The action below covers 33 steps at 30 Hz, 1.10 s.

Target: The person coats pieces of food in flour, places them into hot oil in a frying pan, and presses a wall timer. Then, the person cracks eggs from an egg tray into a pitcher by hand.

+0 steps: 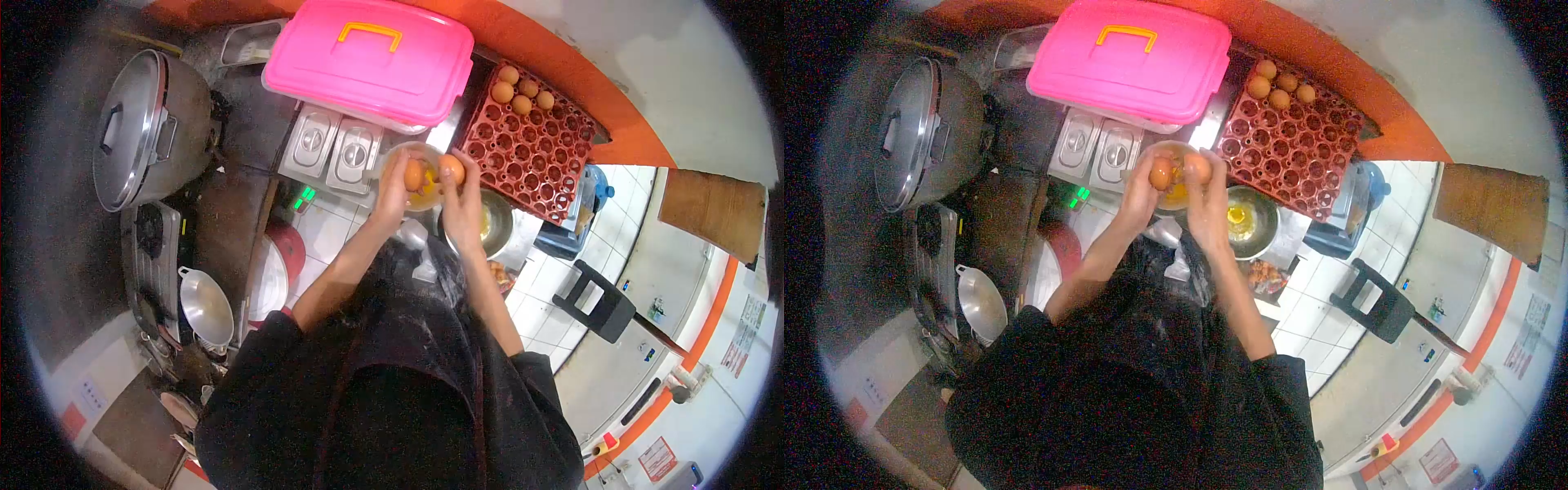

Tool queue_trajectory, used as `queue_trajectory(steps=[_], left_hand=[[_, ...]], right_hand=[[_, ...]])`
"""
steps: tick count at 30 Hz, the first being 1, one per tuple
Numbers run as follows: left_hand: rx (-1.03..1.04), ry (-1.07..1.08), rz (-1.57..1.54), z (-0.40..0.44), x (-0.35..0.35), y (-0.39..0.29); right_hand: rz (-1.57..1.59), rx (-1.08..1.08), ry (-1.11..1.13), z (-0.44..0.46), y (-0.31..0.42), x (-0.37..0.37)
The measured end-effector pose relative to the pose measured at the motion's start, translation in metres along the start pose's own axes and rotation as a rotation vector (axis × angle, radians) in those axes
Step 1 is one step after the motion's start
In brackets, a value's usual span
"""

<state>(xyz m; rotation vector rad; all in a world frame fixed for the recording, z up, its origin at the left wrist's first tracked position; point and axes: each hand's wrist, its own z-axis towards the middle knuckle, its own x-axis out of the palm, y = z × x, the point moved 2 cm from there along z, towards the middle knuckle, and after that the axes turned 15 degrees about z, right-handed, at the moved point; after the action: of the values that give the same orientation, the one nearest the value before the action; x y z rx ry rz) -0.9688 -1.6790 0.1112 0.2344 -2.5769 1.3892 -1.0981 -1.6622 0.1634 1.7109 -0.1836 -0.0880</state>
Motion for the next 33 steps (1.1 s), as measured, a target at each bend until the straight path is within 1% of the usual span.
queue_trajectory(steps=[1,2,3,4,5,6,7,8,10,11,12,13,14,15,16,17,19,20,21,22,23,25,26,27,28,29,31,33], left_hand=[[0.067,0.027,-0.013,0.004,-0.001,-0.002],[0.131,0.052,-0.027,0.006,-0.003,-0.003],[0.131,0.052,-0.029,0.003,-0.005,-0.009],[0.292,0.108,0.310,-0.002,-0.005,-0.025],[0.452,0.162,0.650,-0.007,-0.004,-0.038],[0.451,0.162,0.648,-0.009,-0.005,-0.044],[0.512,0.195,0.672,-0.009,-0.005,-0.050],[0.576,0.229,0.695,-0.008,-0.006,-0.054],[0.547,0.241,0.707,0.002,-0.014,-0.047],[0.515,0.251,0.719,0.005,-0.018,-0.043],[0.516,0.251,0.721,0.005,-0.019,-0.045],[0.497,0.243,0.802,0.005,-0.020,-0.047],[0.477,0.235,0.882,0.004,-0.020,-0.048],[0.479,0.237,0.883,0.004,-0.019,-0.052],[0.464,0.232,0.967,0.003,-0.018,-0.054],[0.449,0.229,1.051,0.002,-0.017,-0.057],[0.431,0.251,1.080,0.001,-0.015,-0.064],[0.410,0.269,1.107,0.001,-0.015,-0.066],[0.412,0.270,1.109,0.004,-0.017,-0.064],[0.477,0.266,1.086,0.007,-0.020,-0.061],[0.541,0.264,1.061,0.009,-0.022,-0.059],[0.523,0.269,1.070,0.011,-0.025,-0.061],[0.503,0.270,1.078,0.011,-0.025,-0.061],[0.503,0.270,1.078,0.008,-0.024,-0.066],[0.461,0.262,1.092,0.002,-0.022,-0.074],[0.418,0.254,1.107,-0.001,-0.022,-0.078],[0.391,0.255,1.145,0.002,-0.026,-0.075],[0.360,0.256,1.187,0.000,-0.027,-0.076]], right_hand=[[-0.001,-0.009,0.000,0.005,-0.008,-0.003],[0.219,0.097,0.034,0.010,-0.024,-0.008],[0.439,0.209,0.066,0.010,-0.034,-0.011],[0.465,0.292,0.103,0.010,-0.027,-0.012],[0.464,0.289,0.104,0.013,-0.025,-0.016],[0.464,0.334,0.171,0.014,-0.023,-0.018],[0.466,0.377,0.239,0.014,-0.021,-0.018],[0.466,0.375,0.239,0.015,-0.018,-0.019],[0.331,0.285,0.307,0.015,-0.004,-0.018],[0.332,0.284,0.308,0.016,-0.001,-0.018],[0.268,0.225,0.327,0.018,0.001,-0.020],[0.203,0.167,0.344,0.019,0.003,-0.022],[0.203,0.167,0.341,0.020,0.003,-0.025],[0.141,0.217,0.377,0.023,0.001,-0.026],[0.079,0.267,0.412,0.025,-0.001,-0.027],[0.080,0.268,0.408,0.027,-0.003,-0.028],[0.079,0.275,0.506,0.031,-0.009,-0.028],[0.081,0.275,0.505,0.033,-0.009,-0.030],[-0.032,0.237,0.536,0.036,-0.008,-0.032],[-0.146,0.199,0.565,0.037,-0.008,-0.032],[-0.146,0.199,0.562,0.039,-0.009,-0.032],[-0.401,-0.114,0.584,0.039,-0.001,-0.026],[-0.401,-0.113,0.583,0.037,0.001,-0.024],[-0.352,-0.064,0.545,0.034,0.020,-0.014],[-0.301,-0.015,0.507,0.032,0.030,-0.009],[-0.299,-0.014,0.507,0.031,0.026,-0.008],[-0.296,-0.105,0.470,0.031,0.019,-0.007],[-0.232,-0.111,0.447,0.027,0.015,-0.008]])
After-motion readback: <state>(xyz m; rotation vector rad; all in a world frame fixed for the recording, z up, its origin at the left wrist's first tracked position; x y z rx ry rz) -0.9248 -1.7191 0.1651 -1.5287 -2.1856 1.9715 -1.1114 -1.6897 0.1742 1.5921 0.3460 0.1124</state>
